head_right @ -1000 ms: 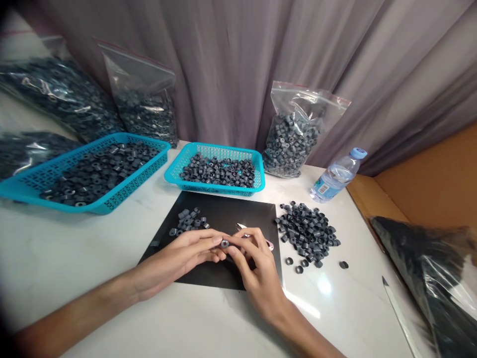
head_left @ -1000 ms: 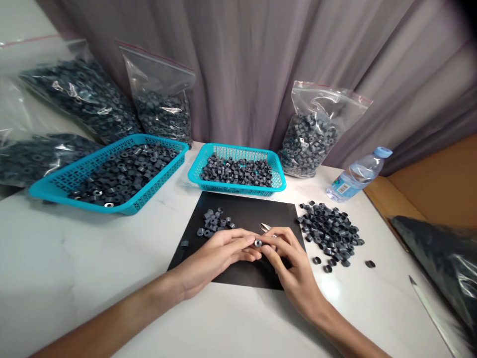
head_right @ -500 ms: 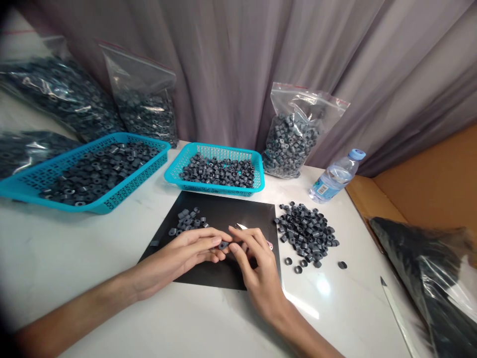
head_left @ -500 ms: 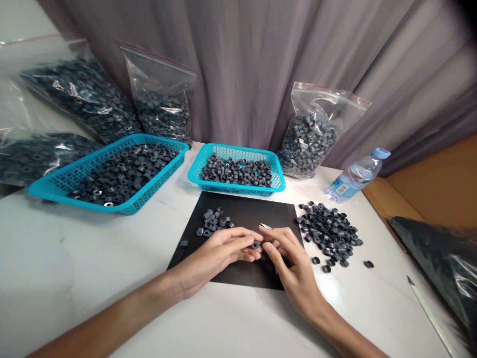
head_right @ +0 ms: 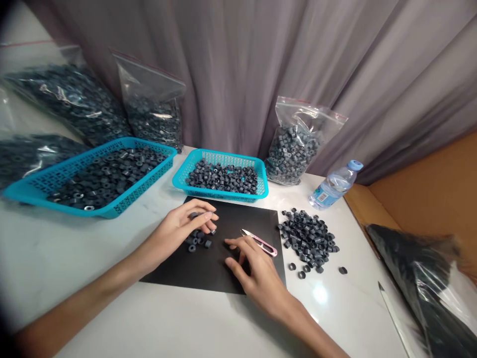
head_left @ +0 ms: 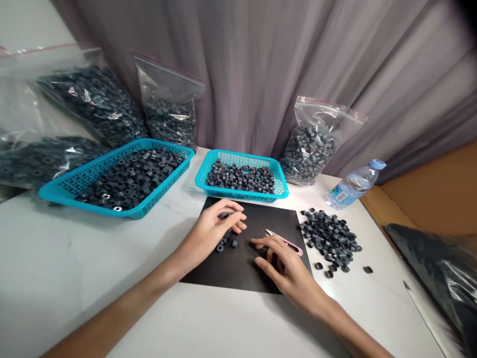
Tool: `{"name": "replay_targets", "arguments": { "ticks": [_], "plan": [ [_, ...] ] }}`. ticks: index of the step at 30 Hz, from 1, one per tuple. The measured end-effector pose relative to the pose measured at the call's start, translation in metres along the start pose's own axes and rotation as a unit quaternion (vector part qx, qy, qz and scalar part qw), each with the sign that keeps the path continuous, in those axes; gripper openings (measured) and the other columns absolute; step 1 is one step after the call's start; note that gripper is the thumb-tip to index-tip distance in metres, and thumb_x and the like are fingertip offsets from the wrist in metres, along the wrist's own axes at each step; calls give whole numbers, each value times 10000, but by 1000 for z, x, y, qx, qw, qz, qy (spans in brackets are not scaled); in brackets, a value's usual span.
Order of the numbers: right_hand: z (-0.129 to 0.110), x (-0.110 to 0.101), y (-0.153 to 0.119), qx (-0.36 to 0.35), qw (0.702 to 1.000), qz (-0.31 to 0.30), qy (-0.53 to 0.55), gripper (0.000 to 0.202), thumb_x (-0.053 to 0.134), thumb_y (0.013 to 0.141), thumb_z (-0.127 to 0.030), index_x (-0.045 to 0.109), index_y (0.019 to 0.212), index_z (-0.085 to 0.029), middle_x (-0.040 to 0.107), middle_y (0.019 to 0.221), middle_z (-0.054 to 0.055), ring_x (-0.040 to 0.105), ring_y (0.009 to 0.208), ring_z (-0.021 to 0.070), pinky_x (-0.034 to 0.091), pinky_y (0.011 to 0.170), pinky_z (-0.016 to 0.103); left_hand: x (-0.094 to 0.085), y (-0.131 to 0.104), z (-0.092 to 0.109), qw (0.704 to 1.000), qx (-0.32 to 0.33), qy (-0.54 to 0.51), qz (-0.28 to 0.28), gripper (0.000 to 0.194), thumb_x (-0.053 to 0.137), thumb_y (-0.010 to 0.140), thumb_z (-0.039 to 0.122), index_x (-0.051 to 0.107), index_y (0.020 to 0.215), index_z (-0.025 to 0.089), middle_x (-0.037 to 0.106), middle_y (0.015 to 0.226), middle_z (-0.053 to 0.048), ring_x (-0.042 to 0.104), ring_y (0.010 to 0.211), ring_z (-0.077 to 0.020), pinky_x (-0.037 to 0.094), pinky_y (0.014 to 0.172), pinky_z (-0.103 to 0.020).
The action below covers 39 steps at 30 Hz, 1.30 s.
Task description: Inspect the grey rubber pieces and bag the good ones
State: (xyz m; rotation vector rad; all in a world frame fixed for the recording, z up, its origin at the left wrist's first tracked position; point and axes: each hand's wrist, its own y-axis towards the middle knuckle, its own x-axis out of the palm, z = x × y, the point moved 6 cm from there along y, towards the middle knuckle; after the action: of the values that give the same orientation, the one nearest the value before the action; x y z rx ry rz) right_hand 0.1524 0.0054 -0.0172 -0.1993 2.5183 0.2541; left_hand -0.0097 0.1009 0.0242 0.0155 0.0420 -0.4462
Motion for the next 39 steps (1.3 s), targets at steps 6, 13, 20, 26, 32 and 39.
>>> {"name": "replay_targets", "arguments": {
  "ticks": [6,13,20,26,32,39],
  "plan": [
    [-14,9,18,-14,995,10,-94,292,563,979,-284,549,1271,-273,618,1074,24,580,715,144,465,679,290,-13,9,-3,999,25,26,4,234,551,936,358,632,1067,182,696,930,-33,606,734,-137,487,713,-277],
    [-22,33,39,-60,989,81,-109,95,629,938,-237,630,1033,-233,647,990,20,571,727,153,435,657,281,-13,9,-10,996,45,78,9,241,529,944,394,632,983,180,642,779,-4,596,696,-151,474,701,-291],
    [-10,12,32,-17,975,148,162,118,650,937,-305,684,1032,-245,625,959,15,605,782,133,480,615,245,-8,4,-9,995,11,92,-20,220,534,939,413,602,926,205,594,743,26,563,721,-144,427,689,-273],
    [-6,1,16,-43,950,256,173,162,686,911,-231,722,1057,-292,610,834,-10,550,658,104,445,510,222,9,-5,-15,991,-68,89,-71,334,428,978,451,510,762,210,456,692,47,420,667,-132,340,646,-275],
    [-12,-3,13,-75,947,277,142,249,674,914,-185,718,1126,-307,647,870,5,550,684,118,459,547,245,22,-18,-13,986,-70,110,-102,361,369,990,553,533,894,247,486,800,43,468,797,-150,360,761,-276],
    [-12,-3,14,-75,952,271,119,269,653,932,-197,705,1171,-308,657,901,0,523,688,111,444,594,249,30,-24,4,984,-28,111,-137,271,364,1025,449,542,978,249,618,956,34,580,982,-156,391,883,-254]
  ]
}}
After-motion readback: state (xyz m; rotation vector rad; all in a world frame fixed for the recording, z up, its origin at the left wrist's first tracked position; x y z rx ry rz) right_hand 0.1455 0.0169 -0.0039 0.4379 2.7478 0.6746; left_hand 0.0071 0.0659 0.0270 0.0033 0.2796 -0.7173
